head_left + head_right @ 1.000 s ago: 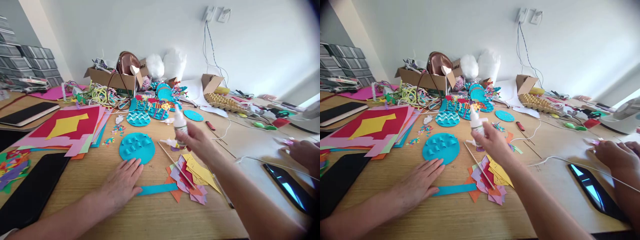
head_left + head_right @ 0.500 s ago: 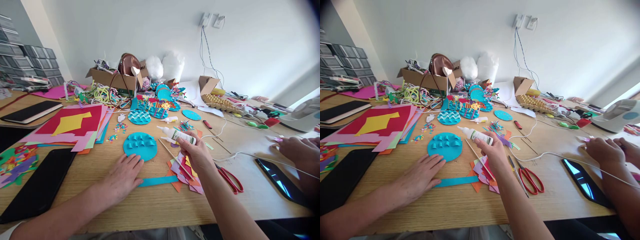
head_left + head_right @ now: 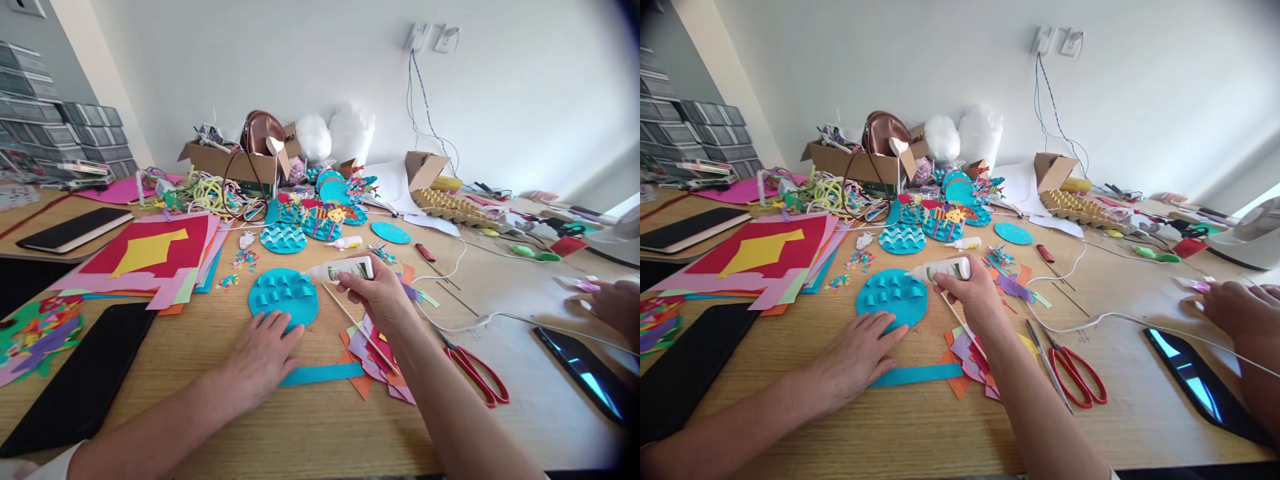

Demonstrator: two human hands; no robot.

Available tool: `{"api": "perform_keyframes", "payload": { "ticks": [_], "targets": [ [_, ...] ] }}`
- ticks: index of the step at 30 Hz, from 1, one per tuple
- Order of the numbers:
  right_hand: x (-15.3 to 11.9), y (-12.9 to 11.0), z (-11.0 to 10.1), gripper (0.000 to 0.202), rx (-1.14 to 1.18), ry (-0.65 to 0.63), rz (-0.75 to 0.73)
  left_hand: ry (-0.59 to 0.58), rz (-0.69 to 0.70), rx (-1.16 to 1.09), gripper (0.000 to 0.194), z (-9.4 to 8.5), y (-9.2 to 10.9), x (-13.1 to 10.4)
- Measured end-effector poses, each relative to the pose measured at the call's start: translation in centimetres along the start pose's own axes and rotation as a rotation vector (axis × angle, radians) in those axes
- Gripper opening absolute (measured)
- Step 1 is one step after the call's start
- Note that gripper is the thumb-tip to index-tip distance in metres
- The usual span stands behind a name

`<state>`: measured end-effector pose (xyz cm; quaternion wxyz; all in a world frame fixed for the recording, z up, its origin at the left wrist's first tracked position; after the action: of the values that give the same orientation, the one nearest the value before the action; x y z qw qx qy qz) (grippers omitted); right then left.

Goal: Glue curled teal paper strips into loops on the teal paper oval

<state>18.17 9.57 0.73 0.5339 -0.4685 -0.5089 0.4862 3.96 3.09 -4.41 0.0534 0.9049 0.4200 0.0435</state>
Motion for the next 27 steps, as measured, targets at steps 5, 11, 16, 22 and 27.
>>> {"api": "perform_keyframes", "payload": {
  "ticks": [5, 11, 16, 22, 27],
  "targets": [
    [0.1, 0.9, 0.2, 0.035, 0.06, 0.02, 0.001, 0.018, -0.019, -0.005, 0.04, 0.0, 0.4, 0.3],
    [0.1, 1.6, -0.5, 0.029, 0.13, 0.06, -0.05, 0.012, -0.037, -0.027, 0.044, 0.3, 0.2, 0.6],
    [0.0, 1.6, -0.6, 0.025, 0.074, 0.066, -0.125, 0.046, -0.021, -0.039, 0.041, 0.7, 0.0, 0.7],
    [-0.6, 1.0, -0.5, 0.025, -0.19, 0.093, -0.189, 0.138, 0.023, -0.036, 0.035, 1.1, -0.1, 0.9],
    [-1.0, 0.7, -0.1, 0.028, -0.439, 0.105, -0.263, 0.231, 0.062, 0.025, 0.034, 1.2, -0.1, 0.8]
  ]
}}
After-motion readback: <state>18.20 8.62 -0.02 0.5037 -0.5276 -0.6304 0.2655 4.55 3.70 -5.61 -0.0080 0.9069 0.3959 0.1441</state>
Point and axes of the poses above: each hand's wrist, its own x-axis towards the middle knuckle, its own z-axis out of the palm, y = z × x, the point moved 9 cm from there along x, towards the middle knuckle, and after that the axes turned 2 degrees about -x, right-handed, at the moved point
